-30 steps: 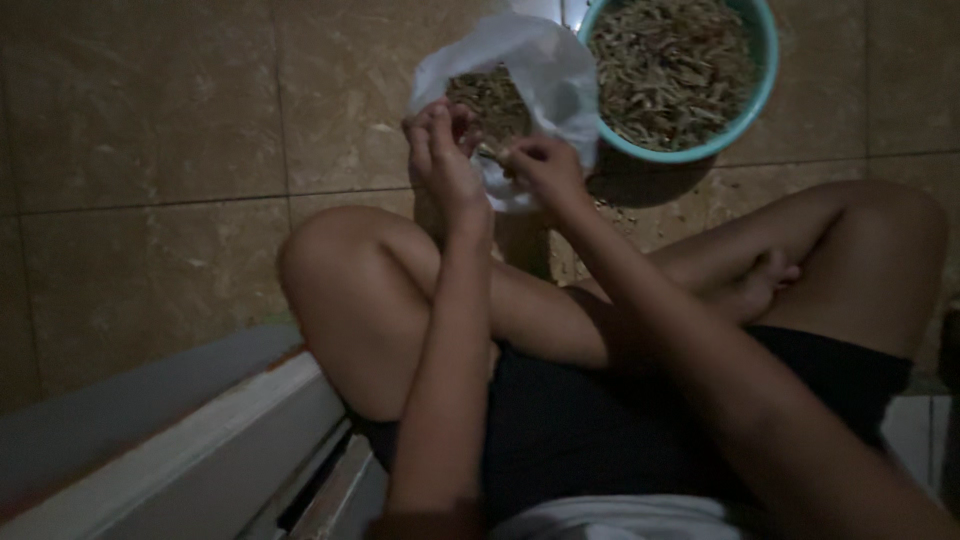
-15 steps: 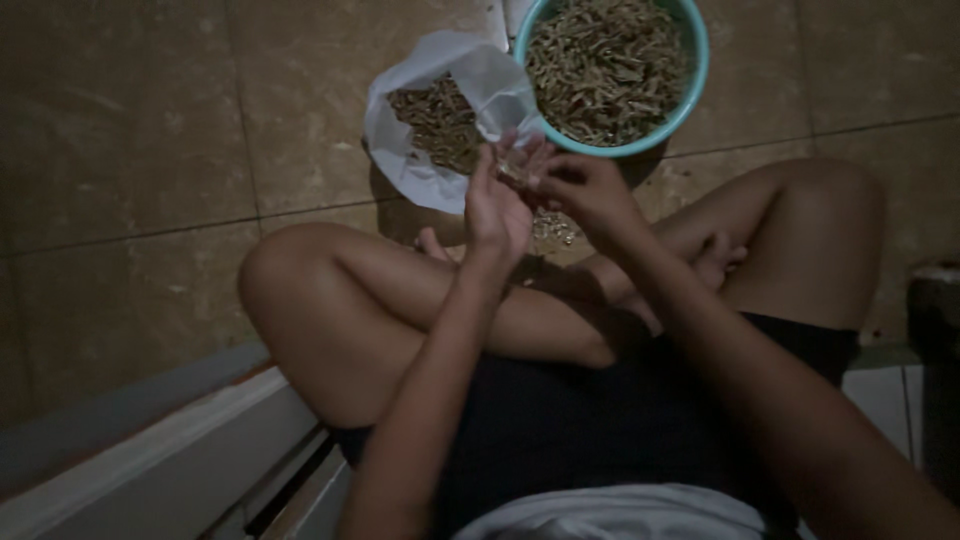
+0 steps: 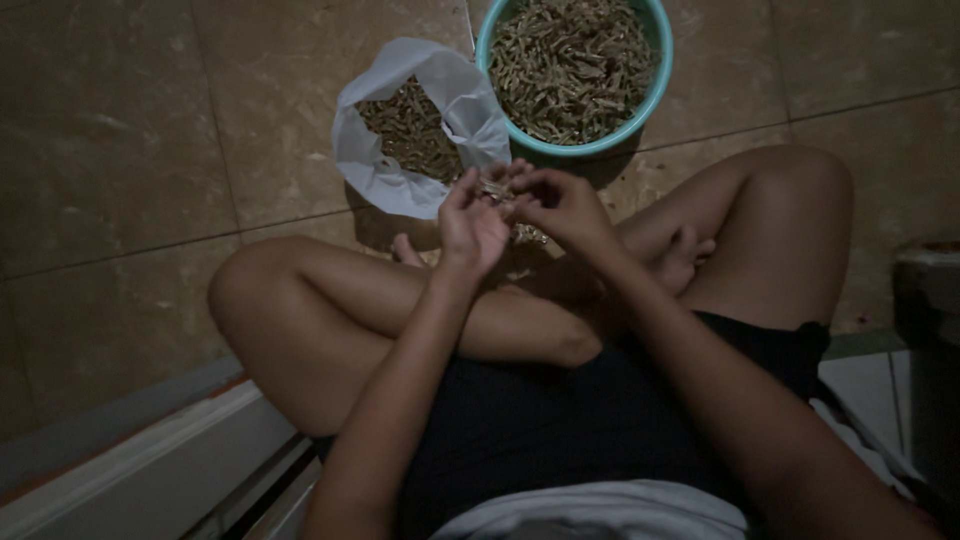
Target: The person sits cross-legged on the floor and manually sorts small dried items from a white plastic bag into a light blue bowl. They pick up handfuls of the material, separate pieces by hand, and place the sorted contents into the bowl while discarding debris onto the floor.
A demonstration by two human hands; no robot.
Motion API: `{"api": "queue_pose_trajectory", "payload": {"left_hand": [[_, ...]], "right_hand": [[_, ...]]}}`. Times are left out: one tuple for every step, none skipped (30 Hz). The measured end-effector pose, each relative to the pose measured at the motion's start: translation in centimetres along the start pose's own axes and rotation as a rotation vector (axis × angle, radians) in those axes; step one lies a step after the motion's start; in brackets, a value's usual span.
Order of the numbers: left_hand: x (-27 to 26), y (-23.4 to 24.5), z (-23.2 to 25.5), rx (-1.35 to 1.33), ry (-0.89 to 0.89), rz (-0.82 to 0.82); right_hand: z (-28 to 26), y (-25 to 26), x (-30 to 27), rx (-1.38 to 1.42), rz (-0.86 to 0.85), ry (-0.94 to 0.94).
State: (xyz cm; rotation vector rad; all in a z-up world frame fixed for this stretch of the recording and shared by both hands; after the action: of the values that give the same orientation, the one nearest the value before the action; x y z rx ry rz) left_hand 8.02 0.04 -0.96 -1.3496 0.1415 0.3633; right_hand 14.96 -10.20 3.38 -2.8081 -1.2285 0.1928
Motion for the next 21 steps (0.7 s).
{"api": "queue_pose_trajectory", "payload": {"left_hand": [[0.1, -0.1, -0.1, 0.012, -0.004, -0.009], [0.1, -0.2, -0.4, 0.023, -0.008, -0.017], [0.1, -0.3, -0.5, 0.035, -0.011, -0.025], [0.1, -0.2, -0.7, 0.029, -0.006, -0.018], [0.1, -0.2, -0.9, 0.023, -0.002, -0.011], [0.1, -0.2, -1.0, 0.018, 0.003, -0.006], [0.0, -0.5, -1.1, 0.024, -0.001, -0.024], [0.0, -0.8, -1.0, 0.029, -0.007, -0.042], [-0.1, -1.2, -1.0, 0.035, -0.012, -0.06], [-0.1, -1.3, -1.1, 0.048, -0.01, -0.048], [-0.2, -1.4, -1.2, 0.062, -0.008, -0.036], [-0.3, -1.4, -1.3, 0.074, -0.007, -0.025], [-0.4, -1.6, -1.3, 0.081, -0.007, -0.032], [-0.5, -1.7, -1.3, 0.087, -0.005, -0.039], [-0.5, -1.8, -1.3, 0.093, -0.004, -0.046], [-0.5, -2.0, -1.3, 0.083, -0.008, -0.063], [-0.5, -2.1, -1.2, 0.074, -0.011, -0.08], [-0.5, -2.1, -1.1, 0.065, -0.016, -0.097], [-0.3, -1.8, -1.0, 0.07, -0.02, -0.075], [-0.2, -1.4, -0.8, 0.076, -0.024, -0.052], [0.0, -0.9, -0.7, 0.081, -0.029, -0.028]], "right_hand": [[0.1, 0.2, 0.1, -0.059, 0.026, -0.002], [0.0, 0.2, 0.1, -0.117, 0.052, -0.005], [0.0, 0.3, 0.1, -0.176, 0.078, -0.009], [-0.1, 0.4, 0.1, -0.21, 0.105, -0.013], [-0.3, 0.4, 0.1, -0.243, 0.132, -0.018], [-0.6, 0.4, 0.0, -0.277, 0.16, -0.021], [-1.1, 0.4, -0.1, -0.312, 0.171, 0.001], [-1.7, 0.4, -0.3, -0.347, 0.18, 0.023], [-2.3, 0.4, -0.5, -0.382, 0.19, 0.046], [-2.8, 0.4, -0.6, -0.397, 0.198, 0.058], [-3.2, 0.3, -0.6, -0.412, 0.206, 0.07], [-3.5, 0.3, -0.7, -0.428, 0.213, 0.082], [-3.8, 0.2, -0.7, -0.438, 0.226, 0.095], [-4.0, 0.2, -0.7, -0.448, 0.239, 0.107], [-4.2, 0.2, -0.8, -0.459, 0.253, 0.118], [-4.2, 0.3, -0.7, -0.458, 0.246, 0.112], [-4.1, 0.2, -0.7, -0.458, 0.239, 0.105], [-4.0, 0.2, -0.7, -0.457, 0.233, 0.099], [-3.9, 0.2, -0.7, -0.453, 0.229, 0.084], [-3.9, 0.2, -0.7, -0.447, 0.225, 0.069], [-3.8, 0.1, -0.7, -0.442, 0.221, 0.053]]}}
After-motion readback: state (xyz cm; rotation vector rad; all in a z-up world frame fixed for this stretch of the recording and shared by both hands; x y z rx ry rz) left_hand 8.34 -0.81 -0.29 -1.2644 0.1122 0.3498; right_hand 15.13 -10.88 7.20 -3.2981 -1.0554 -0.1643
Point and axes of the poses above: each hand's wrist, its own x-axis towards the middle knuckle, its own y-axis out of the back of the hand, z = x × y, the point moved 9 cm from there along x, towards the middle knuckle, and after that the axes turned 2 degrees about y, right-handed, at the moved point
